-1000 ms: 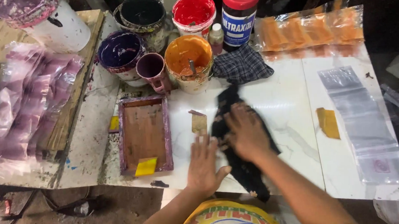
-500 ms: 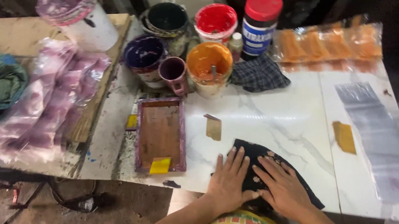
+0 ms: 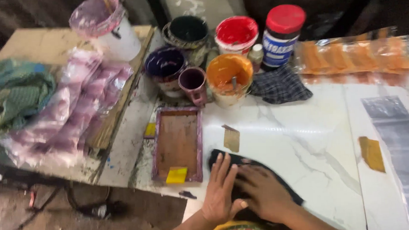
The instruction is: Manual screen printing on small material strips followed by cleaning the workspace and organizing materials.
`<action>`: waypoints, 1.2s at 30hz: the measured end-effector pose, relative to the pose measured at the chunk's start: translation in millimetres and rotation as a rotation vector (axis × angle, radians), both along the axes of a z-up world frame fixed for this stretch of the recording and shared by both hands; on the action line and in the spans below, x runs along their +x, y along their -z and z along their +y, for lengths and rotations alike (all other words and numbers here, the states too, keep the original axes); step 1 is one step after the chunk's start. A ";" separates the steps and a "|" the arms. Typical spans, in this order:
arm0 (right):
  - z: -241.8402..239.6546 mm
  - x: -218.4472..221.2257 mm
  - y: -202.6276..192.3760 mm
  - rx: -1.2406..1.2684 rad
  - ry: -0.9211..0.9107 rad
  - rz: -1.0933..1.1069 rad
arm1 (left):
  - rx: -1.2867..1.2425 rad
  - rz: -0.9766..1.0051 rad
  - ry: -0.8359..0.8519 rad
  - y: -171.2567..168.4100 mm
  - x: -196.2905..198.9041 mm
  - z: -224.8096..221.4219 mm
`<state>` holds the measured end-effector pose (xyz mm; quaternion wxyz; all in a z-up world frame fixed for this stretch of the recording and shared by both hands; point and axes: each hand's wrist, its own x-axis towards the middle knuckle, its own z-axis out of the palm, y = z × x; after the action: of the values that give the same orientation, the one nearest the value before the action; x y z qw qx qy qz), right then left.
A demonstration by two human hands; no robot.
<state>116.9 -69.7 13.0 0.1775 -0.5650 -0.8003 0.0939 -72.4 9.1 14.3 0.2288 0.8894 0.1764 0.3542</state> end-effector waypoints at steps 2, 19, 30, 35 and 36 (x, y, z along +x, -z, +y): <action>-12.9 34.6 14.1 -0.025 0.170 -0.065 | -0.029 0.048 0.017 6.3 -0.1 -2.1; 91.4 -31.6 21.3 -0.014 0.054 -0.315 | 0.038 -0.214 -0.042 8.8 -12.3 -8.1; -20.0 36.6 27.9 -0.054 0.199 -0.165 | 0.033 -0.202 0.027 8.0 -12.0 -3.1; -52.6 120.6 38.4 -0.015 0.661 -0.341 | -0.074 -0.216 -0.066 6.6 -13.3 -5.7; -58.3 138.8 50.4 -0.065 0.832 -0.408 | -0.091 -0.211 -0.083 8.6 -14.0 -5.7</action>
<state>255.7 -128.1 -37.4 0.0211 -0.8501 -0.5210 -0.0733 -86.4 3.3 5.6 0.2713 0.8278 0.2039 0.4467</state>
